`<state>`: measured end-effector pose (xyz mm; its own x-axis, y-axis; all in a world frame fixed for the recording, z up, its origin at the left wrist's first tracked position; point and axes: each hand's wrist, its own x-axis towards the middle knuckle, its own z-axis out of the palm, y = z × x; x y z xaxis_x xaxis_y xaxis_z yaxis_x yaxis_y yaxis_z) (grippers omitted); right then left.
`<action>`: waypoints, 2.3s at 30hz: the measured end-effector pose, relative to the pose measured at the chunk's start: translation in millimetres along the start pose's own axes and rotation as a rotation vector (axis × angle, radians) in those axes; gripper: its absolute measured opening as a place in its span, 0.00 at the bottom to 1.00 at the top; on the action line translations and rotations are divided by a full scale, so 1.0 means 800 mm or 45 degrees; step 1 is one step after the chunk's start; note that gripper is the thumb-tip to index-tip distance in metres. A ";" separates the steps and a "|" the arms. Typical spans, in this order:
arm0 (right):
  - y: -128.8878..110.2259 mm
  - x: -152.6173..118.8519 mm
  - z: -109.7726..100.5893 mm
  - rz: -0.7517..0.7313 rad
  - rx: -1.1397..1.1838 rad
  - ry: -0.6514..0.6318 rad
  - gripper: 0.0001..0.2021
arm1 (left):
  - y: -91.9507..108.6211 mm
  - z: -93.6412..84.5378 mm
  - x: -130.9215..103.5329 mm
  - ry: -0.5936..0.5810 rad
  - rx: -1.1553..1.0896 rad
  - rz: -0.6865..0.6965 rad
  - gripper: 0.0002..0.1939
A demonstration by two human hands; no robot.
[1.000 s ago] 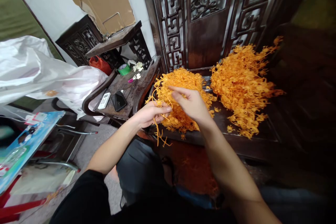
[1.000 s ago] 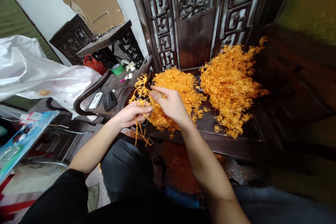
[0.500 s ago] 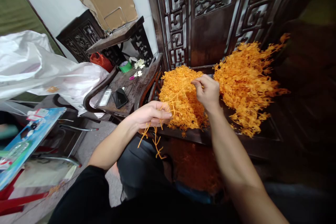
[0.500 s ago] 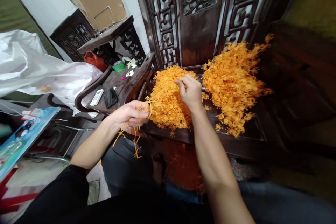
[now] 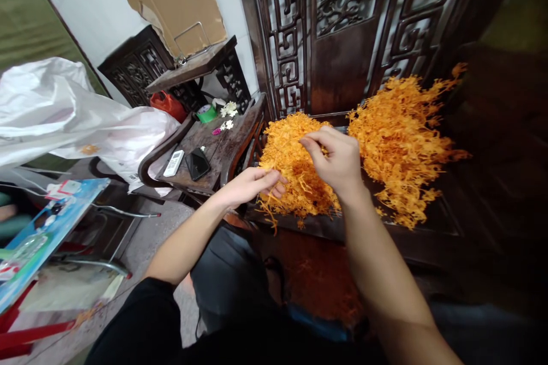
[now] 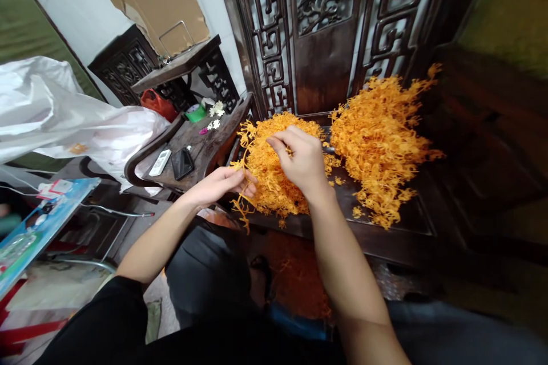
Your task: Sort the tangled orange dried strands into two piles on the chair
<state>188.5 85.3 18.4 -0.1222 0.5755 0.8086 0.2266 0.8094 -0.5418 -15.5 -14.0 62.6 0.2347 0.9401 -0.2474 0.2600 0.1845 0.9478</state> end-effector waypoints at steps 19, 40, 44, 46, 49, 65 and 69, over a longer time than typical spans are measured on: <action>-0.066 -0.013 0.011 0.612 0.639 -0.500 0.12 | 0.001 0.013 -0.002 0.613 0.498 0.437 0.31; -0.084 -0.022 0.022 0.682 0.674 -0.582 0.15 | 0.009 0.029 0.003 0.659 -0.020 0.554 0.13; -0.090 -0.019 0.017 0.634 0.683 -0.596 0.14 | 0.012 0.026 0.001 0.661 0.014 0.564 0.13; -0.105 -0.020 0.012 0.573 0.737 -0.764 0.13 | 0.017 0.014 0.005 0.772 0.017 0.569 0.13; -0.146 -0.024 -0.006 0.359 0.884 -1.130 0.10 | 0.029 -0.008 0.010 1.019 -0.032 0.665 0.14; -0.080 -0.016 -0.047 0.670 0.694 -0.541 0.19 | 0.025 0.020 -0.033 -0.070 0.200 0.191 0.26; -0.071 -0.027 0.013 0.581 0.626 -0.370 0.18 | 0.029 0.025 -0.038 -0.082 0.231 0.144 0.27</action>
<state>167.9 28.4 29.3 -0.3866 0.8205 0.4210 -0.1357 0.4010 -0.9060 2.3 -44.2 88.1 0.3301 0.9304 -0.1593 0.3913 0.0187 0.9201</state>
